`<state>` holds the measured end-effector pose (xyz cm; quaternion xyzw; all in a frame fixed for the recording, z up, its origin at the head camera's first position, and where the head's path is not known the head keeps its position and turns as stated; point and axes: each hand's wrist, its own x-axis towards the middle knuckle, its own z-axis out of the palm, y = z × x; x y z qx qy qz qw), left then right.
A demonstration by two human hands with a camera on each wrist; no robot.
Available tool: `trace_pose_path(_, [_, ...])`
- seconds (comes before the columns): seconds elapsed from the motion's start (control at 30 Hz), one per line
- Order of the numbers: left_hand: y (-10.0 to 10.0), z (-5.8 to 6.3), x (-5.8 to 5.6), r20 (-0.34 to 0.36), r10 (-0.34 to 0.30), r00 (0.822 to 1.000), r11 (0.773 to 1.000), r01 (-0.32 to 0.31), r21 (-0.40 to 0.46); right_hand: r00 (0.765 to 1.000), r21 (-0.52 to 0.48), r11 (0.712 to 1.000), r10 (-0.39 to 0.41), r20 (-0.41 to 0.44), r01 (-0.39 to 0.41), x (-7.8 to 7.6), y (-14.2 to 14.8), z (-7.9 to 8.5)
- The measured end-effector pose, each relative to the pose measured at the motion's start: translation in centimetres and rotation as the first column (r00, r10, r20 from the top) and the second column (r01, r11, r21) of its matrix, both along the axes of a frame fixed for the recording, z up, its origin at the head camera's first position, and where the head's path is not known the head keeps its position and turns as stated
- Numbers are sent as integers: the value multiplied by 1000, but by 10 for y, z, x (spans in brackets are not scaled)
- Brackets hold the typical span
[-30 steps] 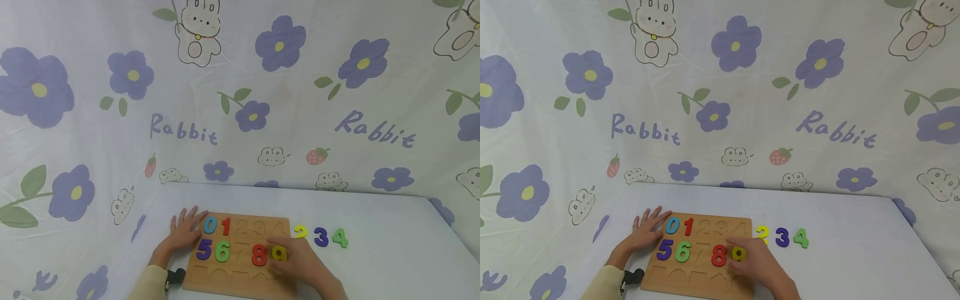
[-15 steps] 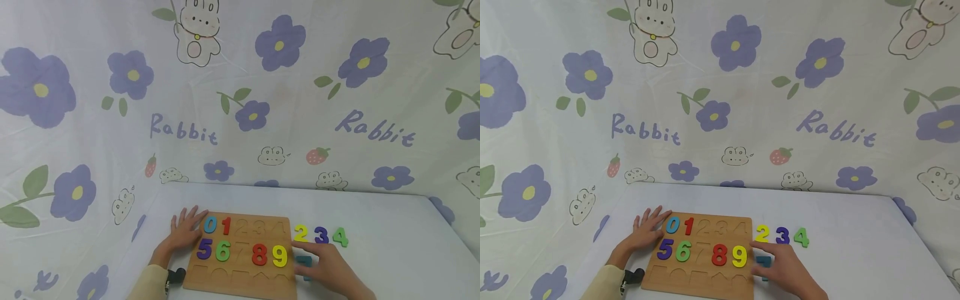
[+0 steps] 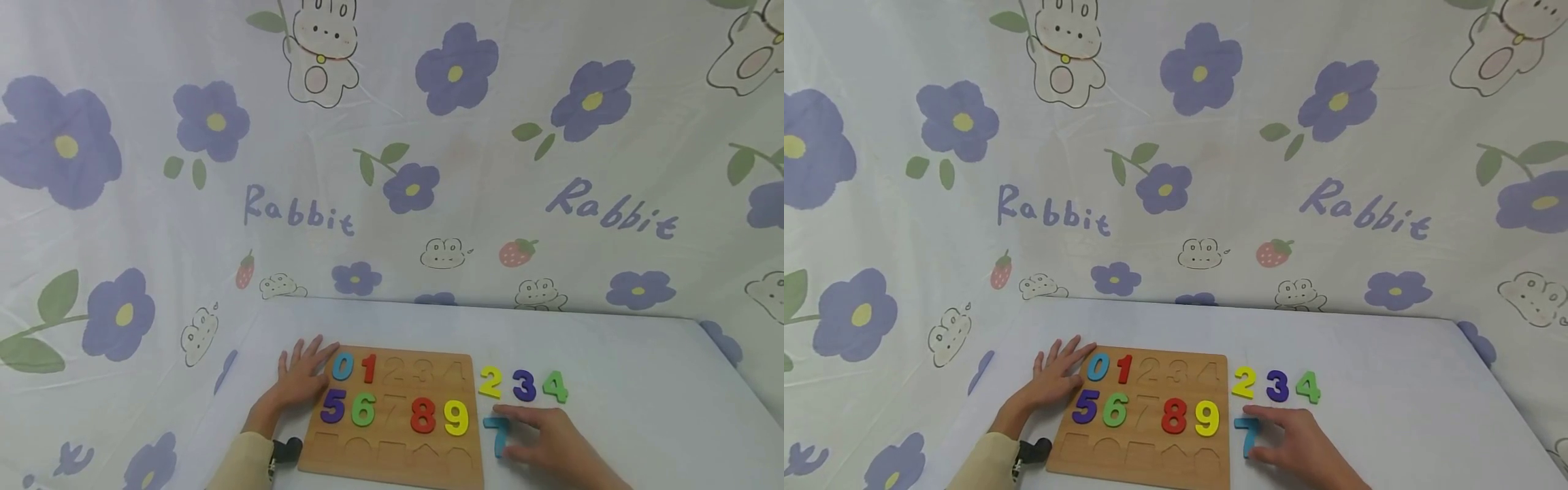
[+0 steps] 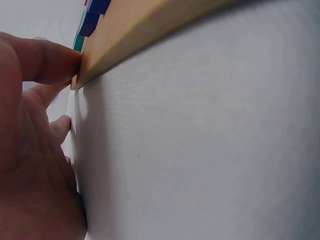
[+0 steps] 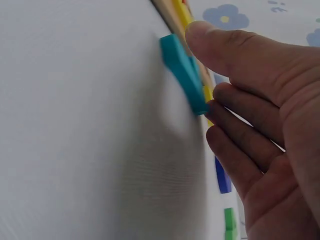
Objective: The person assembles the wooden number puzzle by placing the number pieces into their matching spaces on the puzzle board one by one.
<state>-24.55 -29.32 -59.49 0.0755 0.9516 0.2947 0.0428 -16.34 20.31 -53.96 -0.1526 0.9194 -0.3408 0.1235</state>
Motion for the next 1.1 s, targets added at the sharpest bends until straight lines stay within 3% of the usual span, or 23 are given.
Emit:
trace_pose_path(0.27, [0,-3,0,4,3,1000,1000,-3,-5,989,30,993,-113,98,110,1,-7,-8])
trace_pose_path(0.53, [-1,-6,-2,15,8,1000,1000,-8,-7,986,57,991,-130,109,124,5,-10,-8])
trace_pose_path(0.83, [1,-4,0,9,0,1000,1000,0,7,992,36,992,-125,32,124,10,-9,-8])
trace_pose_path(1.1, [-1,-2,-1,12,-5,1000,1000,5,13,986,-33,997,-72,-152,68,6,-22,11])
